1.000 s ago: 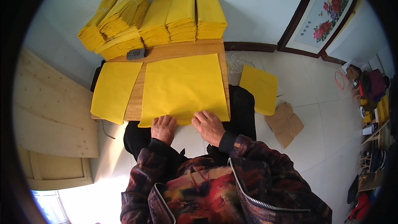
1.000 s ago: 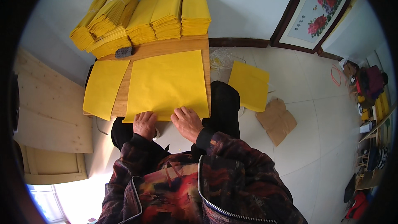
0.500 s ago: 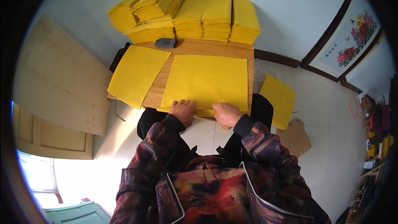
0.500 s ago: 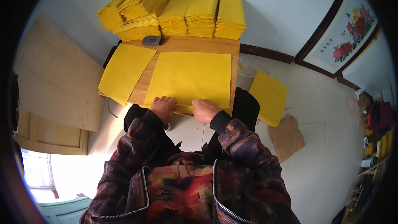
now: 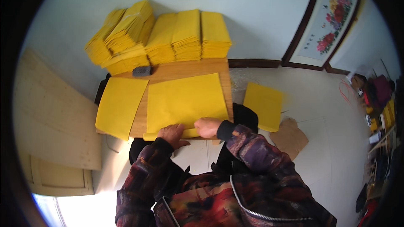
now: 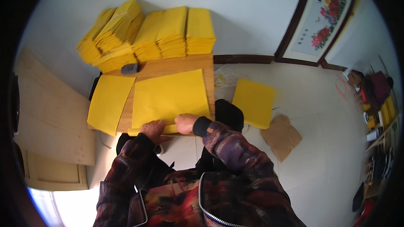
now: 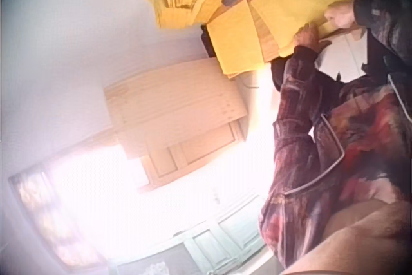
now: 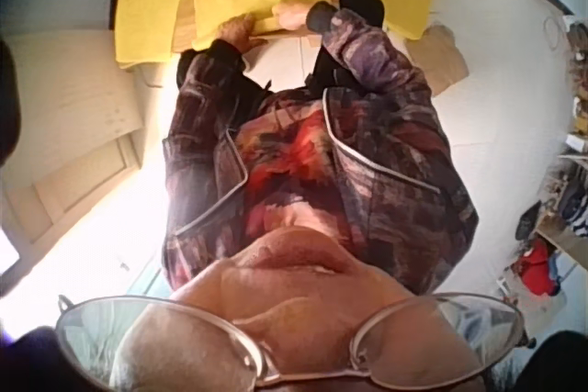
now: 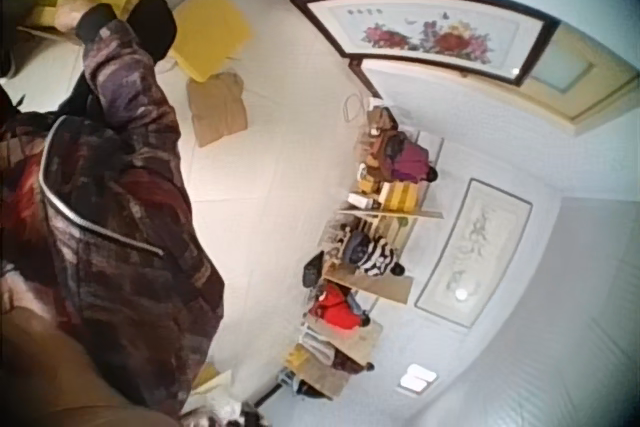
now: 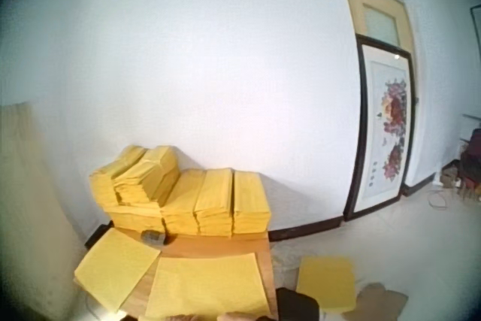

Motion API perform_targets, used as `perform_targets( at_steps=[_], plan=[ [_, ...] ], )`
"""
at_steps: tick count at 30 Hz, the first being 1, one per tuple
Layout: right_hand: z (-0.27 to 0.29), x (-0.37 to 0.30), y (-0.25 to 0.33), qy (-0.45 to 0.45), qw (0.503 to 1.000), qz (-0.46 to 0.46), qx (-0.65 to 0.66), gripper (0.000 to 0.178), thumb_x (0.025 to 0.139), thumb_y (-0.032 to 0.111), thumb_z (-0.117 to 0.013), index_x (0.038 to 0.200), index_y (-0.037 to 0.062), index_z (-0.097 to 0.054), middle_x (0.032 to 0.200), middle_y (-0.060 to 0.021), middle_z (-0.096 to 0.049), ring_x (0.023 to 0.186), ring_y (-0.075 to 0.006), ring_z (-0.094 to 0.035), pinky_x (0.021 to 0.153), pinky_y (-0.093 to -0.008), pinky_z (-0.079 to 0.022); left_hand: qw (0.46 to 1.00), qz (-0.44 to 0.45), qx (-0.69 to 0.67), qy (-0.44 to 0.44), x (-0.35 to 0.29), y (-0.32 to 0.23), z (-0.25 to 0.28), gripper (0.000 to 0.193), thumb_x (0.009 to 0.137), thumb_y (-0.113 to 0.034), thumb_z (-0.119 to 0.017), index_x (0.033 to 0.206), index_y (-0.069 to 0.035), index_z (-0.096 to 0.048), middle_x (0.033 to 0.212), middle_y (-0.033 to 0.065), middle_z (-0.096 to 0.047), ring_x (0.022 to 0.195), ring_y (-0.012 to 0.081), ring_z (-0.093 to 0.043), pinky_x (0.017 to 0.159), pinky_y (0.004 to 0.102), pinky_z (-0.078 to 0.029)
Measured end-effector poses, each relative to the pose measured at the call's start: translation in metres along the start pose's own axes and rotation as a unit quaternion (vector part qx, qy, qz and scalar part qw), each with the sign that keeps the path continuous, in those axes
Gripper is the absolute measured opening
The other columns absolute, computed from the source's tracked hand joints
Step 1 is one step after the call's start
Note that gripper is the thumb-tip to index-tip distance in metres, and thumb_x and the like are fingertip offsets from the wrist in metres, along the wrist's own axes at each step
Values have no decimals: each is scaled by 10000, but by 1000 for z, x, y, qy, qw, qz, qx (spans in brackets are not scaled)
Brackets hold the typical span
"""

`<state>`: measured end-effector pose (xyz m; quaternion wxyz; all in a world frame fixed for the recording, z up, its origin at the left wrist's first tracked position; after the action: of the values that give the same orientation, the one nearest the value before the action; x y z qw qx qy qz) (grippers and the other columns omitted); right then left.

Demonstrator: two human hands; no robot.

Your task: The person folds yellow paper sheets on a wooden table, aligning edges and pressing creases. They stack the folded sheets and continue folding additional sheets from a nearby pile.

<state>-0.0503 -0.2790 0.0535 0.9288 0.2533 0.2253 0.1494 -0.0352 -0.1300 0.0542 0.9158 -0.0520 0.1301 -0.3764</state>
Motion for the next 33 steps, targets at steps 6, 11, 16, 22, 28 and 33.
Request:
perform_targets(
  at_steps=[6,11,16,22,28,33],
  plan=[
    [-3,-7,0,-72,997,14,8,227,787,129,-491,855,-4,-662,908,-244,-650,863,-403,-626,714,-471,-485,999,-1,-35,32,9,1,6,562,663,-484,-765,1066,-123,-613,961,141,-666,916,341,-629,792,441,-494],
    [-2,-21,4,-182,983,-21,-3,229,803,98,-536,1004,-10,-558,919,-202,-637,884,-382,-614,735,-460,-472,998,18,-52,13,9,4,7,541,627,-464,-787,1011,-117,-628,919,139,-668,883,337,-634,771,422,-500],
    [-15,-34,23,-263,952,71,-138,240,792,194,-634,947,20,-575,1036,-129,-585,1035,-294,-553,829,-423,-421,996,25,-79,18,11,9,6,505,622,-445,-791,953,-102,-626,864,144,-667,839,338,-638,744,413,-500],
    [-23,-19,25,-271,942,85,-177,221,784,215,-637,883,21,-598,947,-133,-603,959,-302,-587,801,-407,-456,994,26,-104,31,13,11,10,476,621,-412,-798,934,-97,-628,849,138,-671,847,323,-639,759,397,-497],
    [-11,-4,15,-129,987,90,-42,269,812,273,-617,836,5,-632,790,-211,-649,786,-361,-642,698,-452,-495,997,-25,-70,-22,8,7,17,438,662,-396,-781,925,-93,-605,926,120,-637,900,317,-619,779,412,-482],
    [4,13,8,-12,989,143,41,427,818,401,-596,902,-15,-642,882,-230,-650,852,-375,-630,737,-442,-483,991,-46,38,-123,-1,3,20,419,683,-387,-771,922,-88,-600,937,130,-625,913,326,-610,787,426,-478]
  ],
)
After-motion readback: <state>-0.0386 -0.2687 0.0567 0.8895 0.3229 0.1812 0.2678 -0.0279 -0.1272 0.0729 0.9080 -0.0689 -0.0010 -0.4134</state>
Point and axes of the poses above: each hand's wrist, its own x-axis towards the middle knuckle, its own z-axis out of the back of the hand, y = z × x, the point moved 5 cm from there along x, towards the middle knuckle
